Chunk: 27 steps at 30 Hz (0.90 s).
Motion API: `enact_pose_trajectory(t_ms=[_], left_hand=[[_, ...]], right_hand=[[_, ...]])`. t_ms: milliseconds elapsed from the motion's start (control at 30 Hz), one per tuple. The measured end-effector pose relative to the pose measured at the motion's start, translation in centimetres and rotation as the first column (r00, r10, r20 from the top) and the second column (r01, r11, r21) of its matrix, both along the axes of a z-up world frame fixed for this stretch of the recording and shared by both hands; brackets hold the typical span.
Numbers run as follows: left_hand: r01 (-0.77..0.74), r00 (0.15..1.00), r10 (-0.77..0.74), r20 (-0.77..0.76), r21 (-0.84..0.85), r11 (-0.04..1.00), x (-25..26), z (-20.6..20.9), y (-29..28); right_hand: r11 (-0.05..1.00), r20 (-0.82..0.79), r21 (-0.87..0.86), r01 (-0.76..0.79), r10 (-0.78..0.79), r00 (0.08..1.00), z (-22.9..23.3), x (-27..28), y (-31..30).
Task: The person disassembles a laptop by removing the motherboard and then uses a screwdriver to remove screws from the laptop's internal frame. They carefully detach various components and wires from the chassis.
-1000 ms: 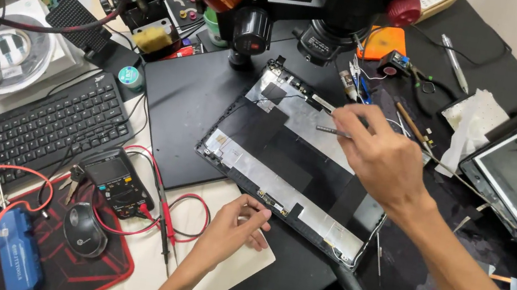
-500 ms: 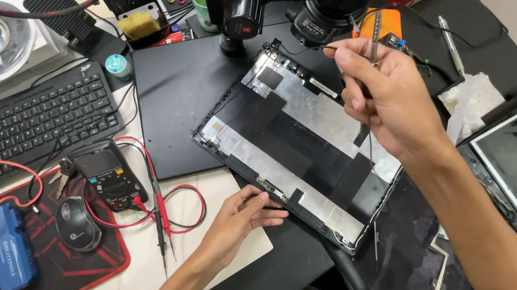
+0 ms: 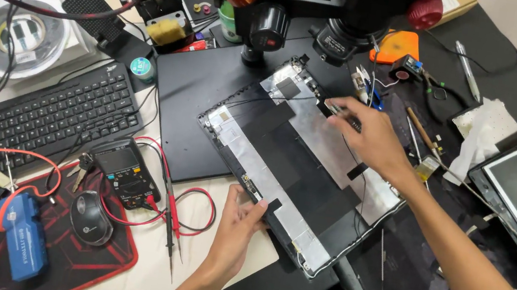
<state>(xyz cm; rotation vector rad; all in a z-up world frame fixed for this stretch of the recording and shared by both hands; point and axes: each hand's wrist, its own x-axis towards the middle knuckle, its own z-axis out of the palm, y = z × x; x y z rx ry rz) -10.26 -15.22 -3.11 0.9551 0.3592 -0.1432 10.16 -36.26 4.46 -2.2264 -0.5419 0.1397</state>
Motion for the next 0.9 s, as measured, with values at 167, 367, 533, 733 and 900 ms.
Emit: enact_pose_trajectory(t_ms=[167,367,533,733,900], left_hand=[[-0.035,0.999,0.037,-0.019,0.07,0.997,-0.3,0.2,1.1],[-0.007,1.0,0.007,-0.001,0.126,0.992,-1.0,0.9,3.4],[0.05,0.997,-0.06,0.052,0.17,0.984,-0.6,1.1,5.5],[0.22,0.975,-0.22,-0.018,0.155,0.963,1.9,3.2,7.5],[0.458,0.876,-0.482,0.018,0.282,0.843,5.5,4.9,7.3]], right_hand=[[0.988,0.129,-0.139,-0.072,0.09,0.988,3.5,-1.9,0.8],[0.964,0.186,-0.259,0.068,-0.019,0.982,5.3,-3.4,-1.7],[0.951,0.293,-0.242,0.191,-0.116,0.949,3.7,-4.8,-7.0],[0.986,-0.281,-0.098,0.132,-0.155,0.947,0.6,-8.4,-11.5],[0.964,-0.702,0.052,0.261,-0.151,0.696,-1.4,-13.5,-13.5]])
